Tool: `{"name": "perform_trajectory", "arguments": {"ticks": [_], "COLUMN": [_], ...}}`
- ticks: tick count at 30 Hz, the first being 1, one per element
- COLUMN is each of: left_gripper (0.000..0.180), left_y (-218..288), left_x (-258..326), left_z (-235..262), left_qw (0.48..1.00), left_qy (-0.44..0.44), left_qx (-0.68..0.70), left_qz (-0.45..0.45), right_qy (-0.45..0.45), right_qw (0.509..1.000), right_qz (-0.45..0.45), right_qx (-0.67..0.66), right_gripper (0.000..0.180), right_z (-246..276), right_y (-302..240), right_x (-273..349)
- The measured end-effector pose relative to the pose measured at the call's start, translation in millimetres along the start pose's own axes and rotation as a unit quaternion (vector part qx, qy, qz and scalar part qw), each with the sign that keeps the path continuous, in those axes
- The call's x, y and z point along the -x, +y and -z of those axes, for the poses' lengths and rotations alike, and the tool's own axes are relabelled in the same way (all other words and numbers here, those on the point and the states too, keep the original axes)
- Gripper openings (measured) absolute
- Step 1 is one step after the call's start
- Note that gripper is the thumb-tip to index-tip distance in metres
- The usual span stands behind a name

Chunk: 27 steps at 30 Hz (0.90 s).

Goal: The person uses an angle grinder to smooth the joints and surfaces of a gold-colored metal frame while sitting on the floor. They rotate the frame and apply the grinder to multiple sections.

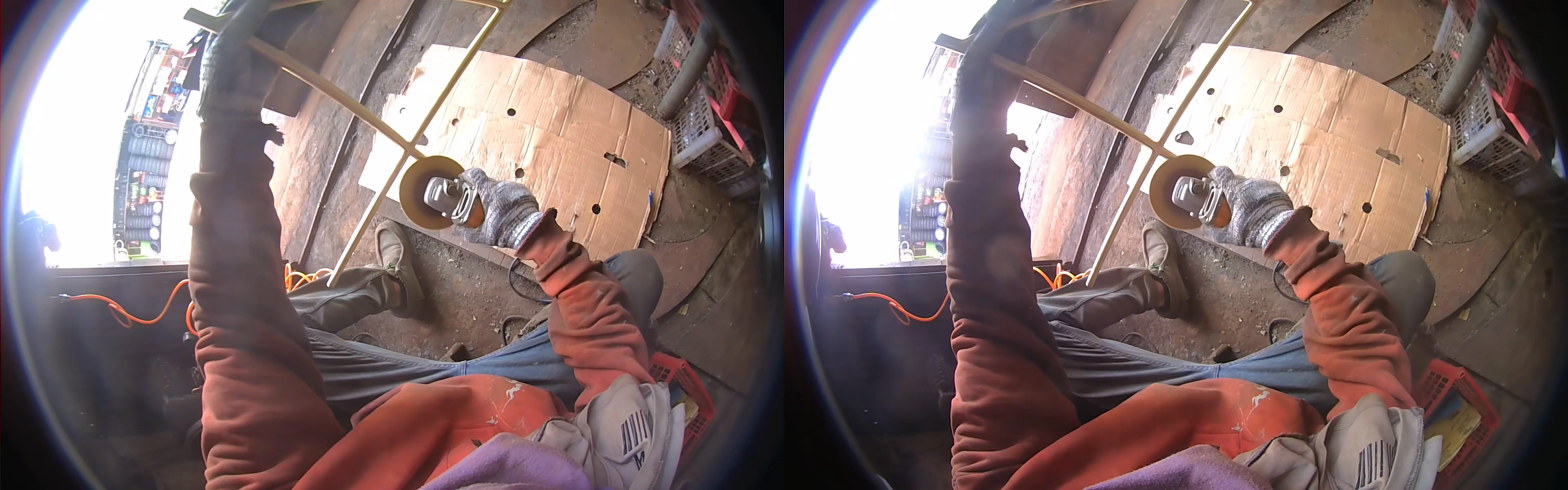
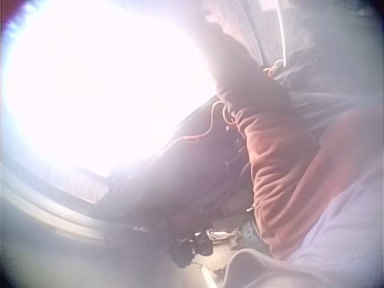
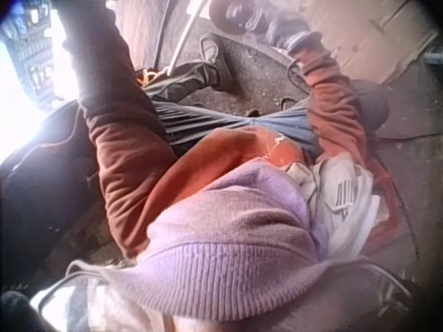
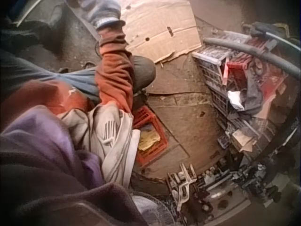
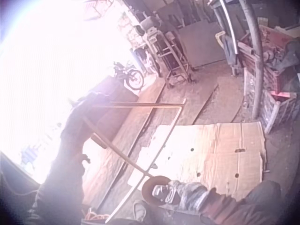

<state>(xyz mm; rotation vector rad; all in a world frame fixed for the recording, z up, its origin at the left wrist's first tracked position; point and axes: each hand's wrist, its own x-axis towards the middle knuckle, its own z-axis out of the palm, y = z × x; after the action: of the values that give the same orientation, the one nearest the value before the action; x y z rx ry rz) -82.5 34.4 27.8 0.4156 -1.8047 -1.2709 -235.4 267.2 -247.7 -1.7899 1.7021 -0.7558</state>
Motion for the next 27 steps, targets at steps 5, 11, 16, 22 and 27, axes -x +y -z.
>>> {"name": "perform_trajectory", "arguments": {"ticks": [5, 11, 16, 22, 27], "left_gripper": [0.022, 0.021, 0.021, 0.021, 0.021], "left_y": [4.3, 2.2, -4.0, 1.3, 1.2], "left_x": [4.9, 5.5, 2.9, 5.1, 8.7], "left_z": [-8.2, -16.7, -18.1, -26.8, -30.9], "left_qw": [1.0, 1.0, 1.0, 0.999, 0.999], "left_qy": [0.0, -0.005, -0.005, -0.016, -0.013], "left_qx": [0.004, 0.017, 0.031, 0.046, 0.048], "left_qz": [-0.001, -0.001, 0.0, -0.004, -0.006], "right_qy": [0.048, 0.046, 0.016, -0.024, 0.041], "right_qw": [0.998, 0.983, 0.959, 0.989, 0.99], "right_qz": [0.024, -0.018, 0.007, -0.029, -0.039], "right_qx": [-0.038, -0.175, -0.282, -0.146, -0.129], "right_gripper": [0.076, 0.08, 0.078, 0.087, 0.085], "right_z": [3.0, 4.6, -5.6, -6.7, 9.5], "right_y": [-5.1, -9.4, -20.7, -54.5, -58.8], "right_x": [-0.8, -0.3, 1.8, 16.8, 25.7]}}
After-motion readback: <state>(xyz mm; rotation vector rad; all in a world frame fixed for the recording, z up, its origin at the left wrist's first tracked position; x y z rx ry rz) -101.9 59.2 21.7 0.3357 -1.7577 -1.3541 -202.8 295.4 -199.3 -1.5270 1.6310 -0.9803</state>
